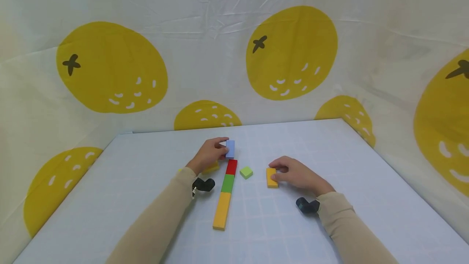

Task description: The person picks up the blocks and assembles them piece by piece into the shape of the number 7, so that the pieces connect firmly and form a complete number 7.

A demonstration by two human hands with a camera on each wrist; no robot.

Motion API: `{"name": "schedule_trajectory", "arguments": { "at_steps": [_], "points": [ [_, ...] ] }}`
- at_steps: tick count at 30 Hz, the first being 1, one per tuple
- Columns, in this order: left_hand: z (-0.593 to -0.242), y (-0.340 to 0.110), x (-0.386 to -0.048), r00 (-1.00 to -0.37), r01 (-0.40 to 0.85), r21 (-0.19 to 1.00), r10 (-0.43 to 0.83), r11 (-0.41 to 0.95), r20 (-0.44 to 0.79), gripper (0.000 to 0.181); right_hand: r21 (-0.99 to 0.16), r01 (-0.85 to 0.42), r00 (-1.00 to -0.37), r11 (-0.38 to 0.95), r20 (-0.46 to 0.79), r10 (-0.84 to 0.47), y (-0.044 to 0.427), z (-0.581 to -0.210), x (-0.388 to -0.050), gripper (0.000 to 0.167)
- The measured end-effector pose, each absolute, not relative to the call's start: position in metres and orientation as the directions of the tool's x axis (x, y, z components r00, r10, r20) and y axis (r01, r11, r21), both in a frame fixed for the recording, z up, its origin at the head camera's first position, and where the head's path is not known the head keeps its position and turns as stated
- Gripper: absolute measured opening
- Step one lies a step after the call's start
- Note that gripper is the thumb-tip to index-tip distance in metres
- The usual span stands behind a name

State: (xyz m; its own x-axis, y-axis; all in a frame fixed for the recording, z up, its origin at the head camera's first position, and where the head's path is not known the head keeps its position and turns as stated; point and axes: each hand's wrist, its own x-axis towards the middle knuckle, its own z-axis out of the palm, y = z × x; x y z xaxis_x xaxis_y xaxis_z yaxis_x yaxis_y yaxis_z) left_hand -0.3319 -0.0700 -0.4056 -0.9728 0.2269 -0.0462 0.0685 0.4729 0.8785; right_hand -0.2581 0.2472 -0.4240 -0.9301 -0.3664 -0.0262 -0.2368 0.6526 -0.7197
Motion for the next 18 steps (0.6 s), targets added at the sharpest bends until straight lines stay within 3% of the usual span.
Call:
{"name": "schedule_trajectory", "arguments": {
  "at_steps": [18],
  "points": [
    [-0.406,-0.061,-0.3368,-0.98,0.03,0.851,0.184,0.524,-0.078,0.046,-0.735,-0.246,-0.925,0.632,-0.016,-0.379,0.2477,-0.4197,-0.2563,0.042]
  ]
}}
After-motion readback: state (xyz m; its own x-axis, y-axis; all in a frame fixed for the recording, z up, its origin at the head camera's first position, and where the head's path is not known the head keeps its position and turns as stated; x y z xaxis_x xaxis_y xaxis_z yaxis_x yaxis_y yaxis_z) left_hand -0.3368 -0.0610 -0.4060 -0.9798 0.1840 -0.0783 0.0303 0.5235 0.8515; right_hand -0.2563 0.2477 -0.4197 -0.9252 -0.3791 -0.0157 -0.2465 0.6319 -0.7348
